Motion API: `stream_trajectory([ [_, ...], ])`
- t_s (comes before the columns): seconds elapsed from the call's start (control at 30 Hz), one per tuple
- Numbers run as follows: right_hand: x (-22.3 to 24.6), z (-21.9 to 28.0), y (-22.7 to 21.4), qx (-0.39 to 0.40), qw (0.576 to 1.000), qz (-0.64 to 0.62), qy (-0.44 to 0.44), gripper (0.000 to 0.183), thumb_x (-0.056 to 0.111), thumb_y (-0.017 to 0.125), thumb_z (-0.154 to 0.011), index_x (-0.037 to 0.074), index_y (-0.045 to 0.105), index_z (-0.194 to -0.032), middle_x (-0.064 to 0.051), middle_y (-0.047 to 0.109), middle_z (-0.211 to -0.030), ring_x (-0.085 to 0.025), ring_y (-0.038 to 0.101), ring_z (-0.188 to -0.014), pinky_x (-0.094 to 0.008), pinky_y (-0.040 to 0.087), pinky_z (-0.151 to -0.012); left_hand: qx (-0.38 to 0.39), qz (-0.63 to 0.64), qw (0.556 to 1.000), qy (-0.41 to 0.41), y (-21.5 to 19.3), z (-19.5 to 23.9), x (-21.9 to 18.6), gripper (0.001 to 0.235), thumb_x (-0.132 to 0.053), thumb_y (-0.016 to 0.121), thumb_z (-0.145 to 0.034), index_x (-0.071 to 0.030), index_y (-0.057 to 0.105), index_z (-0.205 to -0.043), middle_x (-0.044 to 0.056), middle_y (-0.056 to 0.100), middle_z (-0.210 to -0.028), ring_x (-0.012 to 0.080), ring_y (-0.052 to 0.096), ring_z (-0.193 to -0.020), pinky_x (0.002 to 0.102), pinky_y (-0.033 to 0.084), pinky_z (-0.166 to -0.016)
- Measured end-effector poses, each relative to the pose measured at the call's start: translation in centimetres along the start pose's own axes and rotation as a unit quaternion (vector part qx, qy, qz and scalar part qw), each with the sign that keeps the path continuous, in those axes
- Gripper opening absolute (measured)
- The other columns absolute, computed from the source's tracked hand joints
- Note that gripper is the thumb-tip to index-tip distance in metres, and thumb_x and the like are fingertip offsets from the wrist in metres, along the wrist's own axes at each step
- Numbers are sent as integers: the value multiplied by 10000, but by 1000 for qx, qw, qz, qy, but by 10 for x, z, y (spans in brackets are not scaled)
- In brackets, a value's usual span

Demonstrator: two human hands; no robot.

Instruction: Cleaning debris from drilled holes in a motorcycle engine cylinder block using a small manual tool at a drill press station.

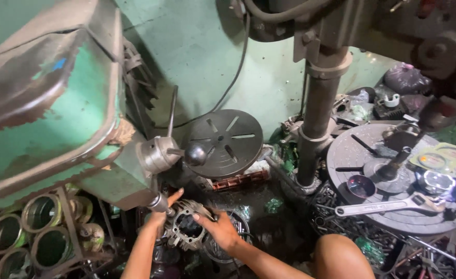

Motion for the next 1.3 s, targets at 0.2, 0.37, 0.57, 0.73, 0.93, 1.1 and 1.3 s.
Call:
stream_trajectory([
  [0.2,1,-6,0,-11,993,-67,-94,582,471,622,-654,116,597,-1114,-9,638,-1101,-115,585,-1035,-238,399,-936,-365,-249,896,57,-42,22,-69,797,-461,619,-688,-78,319,-1319,165,321,-1369,342,236,-1282,466,52,-1075],
  [0.37,9,-5,-5,25,987,-50,-153,508,457,608,-680,150,605,-1084,20,629,-1055,-62,566,-982,-211,404,-925,-19,-426,819,-385,-50,109,-71,479,-491,342,-862,-159,605,-1086,53,577,-1185,268,575,-1110,379,416,-958],
  [0.57,8,-2,-9,24,994,-28,-98,572,500,583,-649,165,581,-1112,44,618,-1023,-45,551,-923,-191,415,-842,-87,-528,762,-365,63,123,-319,417,-622,335,-785,-421,472,-1123,-18,687,-906,174,680,-844,275,532,-686],
  [0.73,35,35,-38,-287,917,272,-49,716,472,449,-634,111,362,-1247,-175,331,-1313,-359,395,-1130,-421,356,-878,-102,-386,914,67,197,42,-378,361,-407,520,-763,-261,540,-1094,38,523,-1142,245,494,-1050,362,393,-853],
  [0.93,29,28,-17,85,993,20,-77,736,548,514,-687,83,416,-1248,-123,492,-1237,-253,492,-1123,-356,419,-932,-27,-309,888,340,286,-6,-426,359,-285,647,-712,-108,590,-1019,216,366,-1304,375,336,-1202,548,307,-953],
  [1.1,27,37,-22,118,990,76,24,1062,697,375,-545,95,140,-1387,-79,128,-1457,-259,164,-1337,-409,200,-1076,-72,-357,834,415,304,-17,-436,338,-321,736,-665,-71,626,-865,188,447,-1165,357,423,-1125,561,390,-843],
  [1.3,23,33,-23,104,993,56,13,1064,701,405,-546,47,185,-1356,-156,227,-1408,-325,294,-1276,-424,275,-1049,-62,-370,836,401,319,-25,-431,282,-315,711,-678,-66,657,-798,171,442,-1206,354,391,-1161,579,343,-898],
])
Point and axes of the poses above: each hand's wrist, its own z-axis away from the middle knuckle, its own y-axis out of the palm, x = y × z, the point moved 6 cm from there along -z, towards the middle knuckle
